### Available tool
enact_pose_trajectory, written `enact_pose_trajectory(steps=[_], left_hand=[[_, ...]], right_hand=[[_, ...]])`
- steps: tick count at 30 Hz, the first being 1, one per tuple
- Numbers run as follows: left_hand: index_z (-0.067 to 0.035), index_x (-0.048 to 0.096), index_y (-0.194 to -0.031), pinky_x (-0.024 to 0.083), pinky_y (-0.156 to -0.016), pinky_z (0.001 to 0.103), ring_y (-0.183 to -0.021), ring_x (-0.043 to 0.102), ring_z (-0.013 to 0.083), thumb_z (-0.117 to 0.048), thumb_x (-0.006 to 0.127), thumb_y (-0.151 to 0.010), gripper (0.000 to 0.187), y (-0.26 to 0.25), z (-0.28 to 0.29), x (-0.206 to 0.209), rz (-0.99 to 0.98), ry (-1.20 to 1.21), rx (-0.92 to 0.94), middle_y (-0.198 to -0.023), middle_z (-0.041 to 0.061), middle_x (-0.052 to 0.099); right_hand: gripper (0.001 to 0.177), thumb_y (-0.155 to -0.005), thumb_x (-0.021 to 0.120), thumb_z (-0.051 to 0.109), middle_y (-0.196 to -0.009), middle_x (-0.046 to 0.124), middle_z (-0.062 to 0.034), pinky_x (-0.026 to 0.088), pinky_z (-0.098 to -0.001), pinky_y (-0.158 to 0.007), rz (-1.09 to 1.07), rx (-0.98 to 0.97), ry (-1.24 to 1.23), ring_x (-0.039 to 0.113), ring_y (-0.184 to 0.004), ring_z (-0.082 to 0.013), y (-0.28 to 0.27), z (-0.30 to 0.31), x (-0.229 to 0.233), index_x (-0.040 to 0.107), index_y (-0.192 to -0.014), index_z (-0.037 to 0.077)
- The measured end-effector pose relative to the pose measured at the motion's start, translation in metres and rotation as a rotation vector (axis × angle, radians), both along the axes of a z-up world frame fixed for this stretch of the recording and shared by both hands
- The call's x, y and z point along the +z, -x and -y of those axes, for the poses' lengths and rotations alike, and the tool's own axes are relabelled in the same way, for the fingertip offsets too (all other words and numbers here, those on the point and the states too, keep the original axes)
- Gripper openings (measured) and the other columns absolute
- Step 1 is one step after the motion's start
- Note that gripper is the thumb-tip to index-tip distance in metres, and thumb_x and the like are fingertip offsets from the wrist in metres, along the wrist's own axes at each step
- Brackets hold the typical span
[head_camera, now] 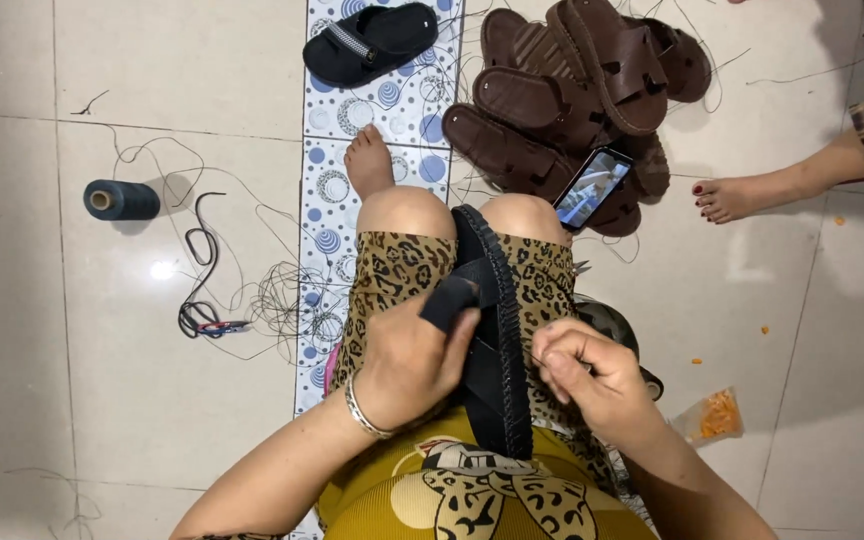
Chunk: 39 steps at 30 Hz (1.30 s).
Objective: Hand-sewing a leather sandal strap to the sole using a needle and thick thread.
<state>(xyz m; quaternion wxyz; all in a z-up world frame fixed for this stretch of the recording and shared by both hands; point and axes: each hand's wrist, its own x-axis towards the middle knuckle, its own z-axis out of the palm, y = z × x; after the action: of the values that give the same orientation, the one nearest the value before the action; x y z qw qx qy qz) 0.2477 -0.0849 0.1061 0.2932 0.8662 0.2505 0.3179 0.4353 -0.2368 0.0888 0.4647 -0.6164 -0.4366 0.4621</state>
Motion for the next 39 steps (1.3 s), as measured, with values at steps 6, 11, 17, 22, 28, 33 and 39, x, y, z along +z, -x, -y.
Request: enact_pose_trajectory(steps=[6, 11, 17, 22, 28, 33, 39], left_hand=[[-0.002, 0.066, -0.107, 0.037, -0.042, 0.022, -0.044, 0.046, 0.009, 0.0, 0.07, -0.088, 0.019, 0.017, -0.008, 0.001, 0.052, 0.473, 0.086, -0.058, -0.005, 0.052], [0.0, 0.055, -0.133, 0.051, -0.059, 0.018, -0.062, 0.055, 0.0082, 0.003, 0.064, -0.098, 0.037, 0.015, 0.0, 0.02, 0.565, 1.375, -0.373, -0.074, -0.002, 0.057], [-0.01, 0.074, -0.106, 0.046, -0.042, 0.018, -0.046, 0.049, 0.0042, -0.02, 0.07, -0.093, 0.017, 0.059, -0.027, -0.017, -0.136, 1.164, -0.1, -0.055, -0.01, 0.047], [-0.009, 0.069, -0.082, 0.046, -0.043, 0.022, -0.046, 0.055, 0.0076, -0.028, 0.065, -0.096, 0.024, 0.112, -0.033, -0.054, -0.267, 1.236, -0.382, -0.056, -0.002, 0.061], [-0.006, 0.073, -0.11, 0.055, -0.105, 0.041, -0.109, 0.068, 0.0246, -0.023, 0.066, -0.102, 0.019, 0.036, -0.051, -0.007, 0.816, 1.474, -0.366, -0.123, 0.019, 0.07], [-0.002, 0.072, -0.117, 0.058, -0.106, 0.045, -0.109, 0.073, 0.0242, -0.026, 0.047, -0.116, 0.035, 0.046, -0.114, 0.001, 1.168, 1.403, -0.327, -0.114, 0.015, 0.075], [-0.01, 0.069, -0.091, 0.029, -0.047, 0.022, -0.05, 0.022, 0.0083, -0.037, 0.044, -0.107, 0.04, 0.073, -0.145, -0.069, 0.882, 1.591, 0.006, -0.059, -0.007, 0.018]], right_hand=[[0.024, -0.1, 0.053, 0.007, -0.08, 0.058, -0.0105, 0.044, -0.0254, -0.058, -0.591, 0.188, 0.079, 0.047, -0.061, -0.0144, -0.018, -0.008, 0.012, 0.057, -0.076, 0.002], [0.022, -0.078, 0.07, -0.005, -0.073, 0.073, -0.0109, 0.038, -0.015, -0.037, 0.225, 0.142, -0.222, 0.055, -0.049, -0.009, 0.024, -0.035, 0.006, 0.074, -0.1, -0.005], [0.015, -0.101, 0.073, -0.013, -0.093, 0.058, -0.0133, 0.042, -0.0316, -0.065, 1.08, -0.505, -0.025, 0.045, -0.07, -0.0201, -0.143, 0.018, -0.064, 0.062, -0.108, -0.006], [0.021, -0.129, 0.056, 0.035, -0.088, 0.049, 0.008, 0.031, -0.0246, -0.053, 0.661, -0.92, 0.347, 0.04, -0.066, -0.0043, -0.287, 0.108, -0.089, 0.06, -0.141, 0.018], [0.027, -0.104, 0.052, 0.029, -0.129, 0.066, -0.018, 0.05, -0.0348, -0.098, -0.37, -0.185, 0.055, 0.054, -0.112, -0.021, -0.077, -0.014, -0.01, 0.058, -0.108, 0.003], [0.017, -0.088, 0.071, 0.017, -0.075, 0.064, 0.001, 0.045, -0.022, -0.056, 0.324, 0.249, 0.215, 0.056, -0.062, -0.0093, -0.02, -0.038, 0.031, 0.082, -0.097, 0.006], [0.044, -0.107, 0.044, 0.026, -0.049, 0.053, -0.0078, 0.041, -0.0234, -0.028, -0.628, -0.076, -0.077, 0.045, -0.029, -0.0115, -0.006, -0.029, -0.013, 0.057, -0.073, 0.001]])
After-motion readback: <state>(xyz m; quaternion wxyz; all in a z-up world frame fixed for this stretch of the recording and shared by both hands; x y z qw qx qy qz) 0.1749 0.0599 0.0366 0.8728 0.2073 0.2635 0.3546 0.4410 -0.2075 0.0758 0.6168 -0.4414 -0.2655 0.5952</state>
